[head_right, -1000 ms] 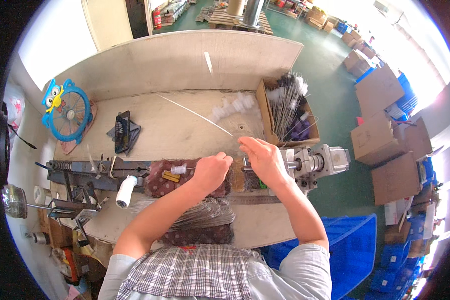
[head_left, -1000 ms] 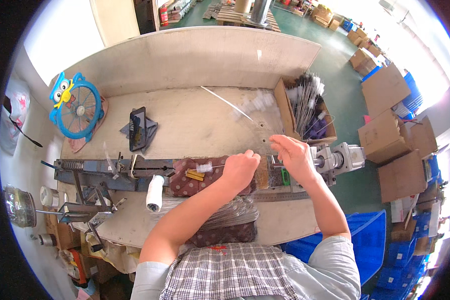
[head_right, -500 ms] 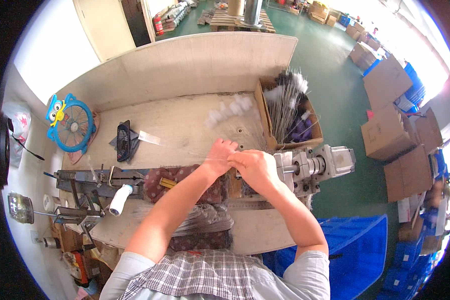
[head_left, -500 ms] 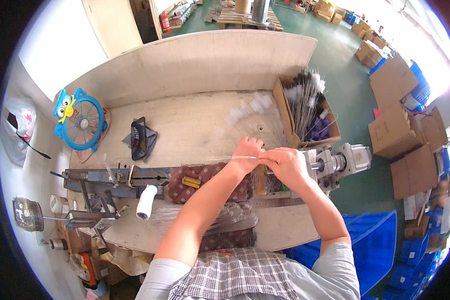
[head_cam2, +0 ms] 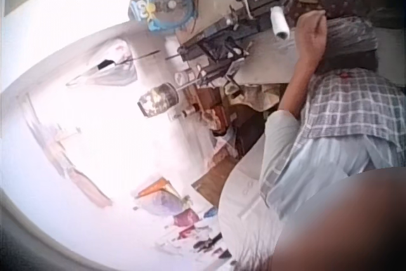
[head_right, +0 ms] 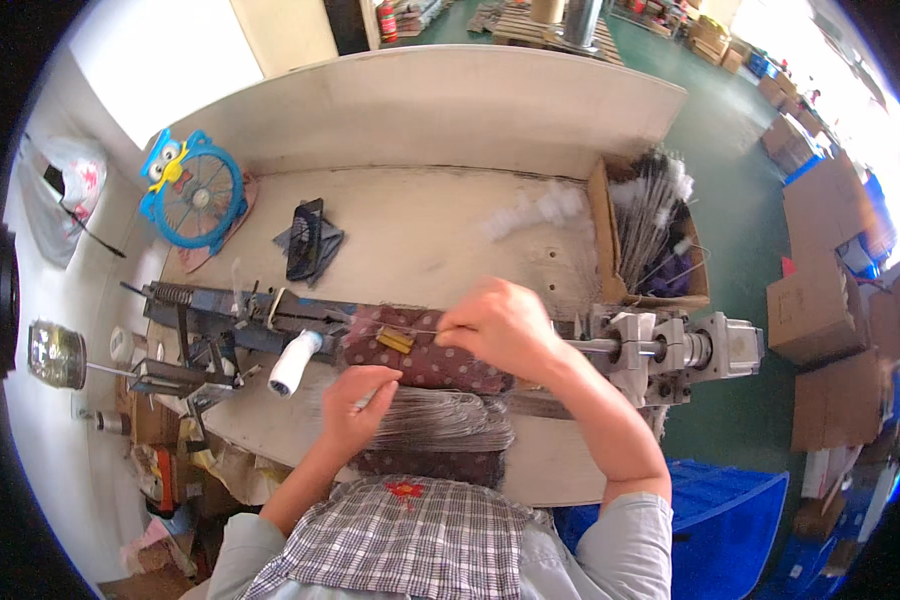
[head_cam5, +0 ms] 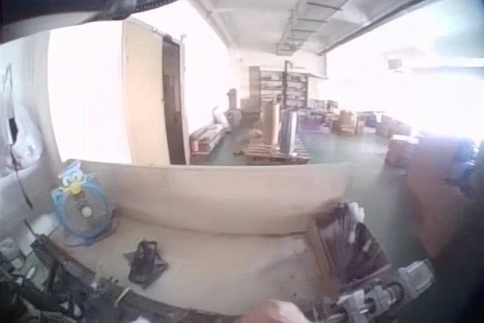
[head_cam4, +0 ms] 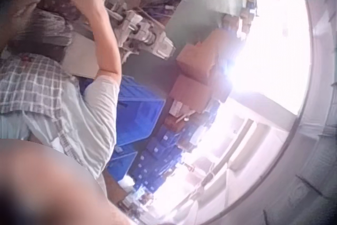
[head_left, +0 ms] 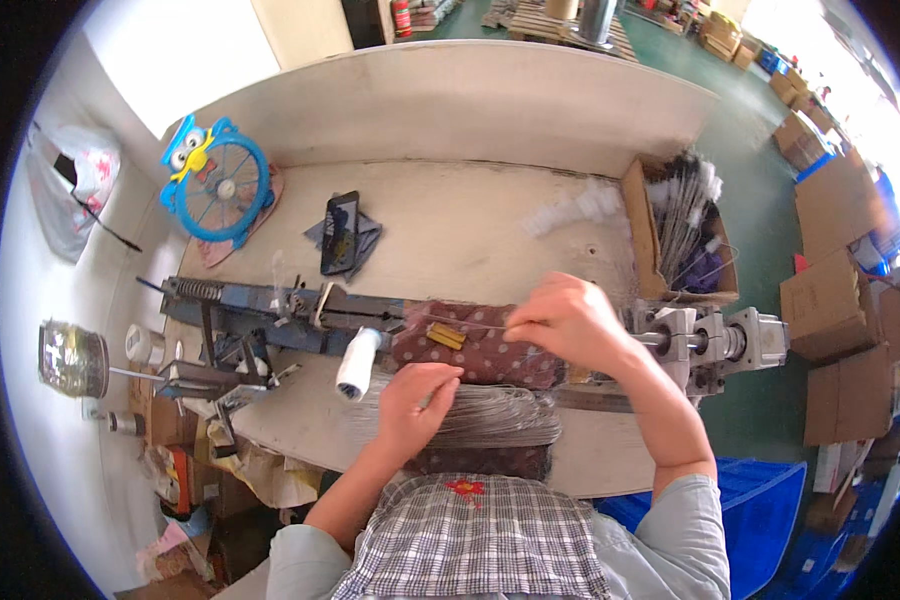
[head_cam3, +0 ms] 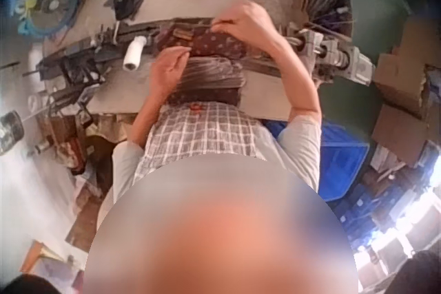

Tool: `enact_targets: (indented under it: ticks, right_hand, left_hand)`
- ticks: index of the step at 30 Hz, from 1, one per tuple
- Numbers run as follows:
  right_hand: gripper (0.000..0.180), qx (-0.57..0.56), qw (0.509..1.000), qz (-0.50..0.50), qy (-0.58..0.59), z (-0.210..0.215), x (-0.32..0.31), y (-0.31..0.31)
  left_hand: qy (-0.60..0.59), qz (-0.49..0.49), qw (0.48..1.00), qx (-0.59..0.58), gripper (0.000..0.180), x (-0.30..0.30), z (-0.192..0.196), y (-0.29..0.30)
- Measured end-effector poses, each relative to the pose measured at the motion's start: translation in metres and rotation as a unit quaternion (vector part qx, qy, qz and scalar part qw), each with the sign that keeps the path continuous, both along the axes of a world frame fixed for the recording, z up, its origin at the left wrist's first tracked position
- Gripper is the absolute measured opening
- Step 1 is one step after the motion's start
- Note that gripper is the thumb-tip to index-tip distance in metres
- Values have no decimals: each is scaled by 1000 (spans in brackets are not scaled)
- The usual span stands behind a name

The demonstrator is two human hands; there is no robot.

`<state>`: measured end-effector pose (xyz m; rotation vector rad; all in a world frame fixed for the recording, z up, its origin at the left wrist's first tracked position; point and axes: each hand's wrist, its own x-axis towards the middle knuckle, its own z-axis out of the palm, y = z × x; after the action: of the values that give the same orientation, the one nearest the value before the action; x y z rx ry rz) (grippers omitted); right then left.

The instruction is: Assembling industrial brush components using a specialized workbench machine to insert metal rods and bristles.

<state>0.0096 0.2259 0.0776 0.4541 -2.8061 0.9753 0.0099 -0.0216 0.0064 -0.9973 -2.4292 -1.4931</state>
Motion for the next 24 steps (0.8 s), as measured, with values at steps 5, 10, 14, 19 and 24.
enact_targets:
  ticks: [5, 10, 14, 19, 24]
  right_hand:
    - [11, -3, 996, 53, 77, -22, -38, -74]
    - [9, 38, 996, -2, 85, -29, -47, -102]
    - [10, 46, 996, 1, 79, -29, -48, -104]
    - [10, 65, 996, -3, 66, -22, -45, -101]
    - [9, 13, 981, -16, 192, -9, -18, -80]
  left_hand:
    - [-392, 120, 877, 251, 14, 4, -2, -44]
    - [-455, 114, 800, 373, 30, -16, 5, -54]
    - [-454, 47, 868, 198, 43, -21, 8, -28]
    - [-295, 152, 940, -76, 49, -33, -34, -32]
    - [-340, 89, 922, 161, 34, -24, -34, -11]
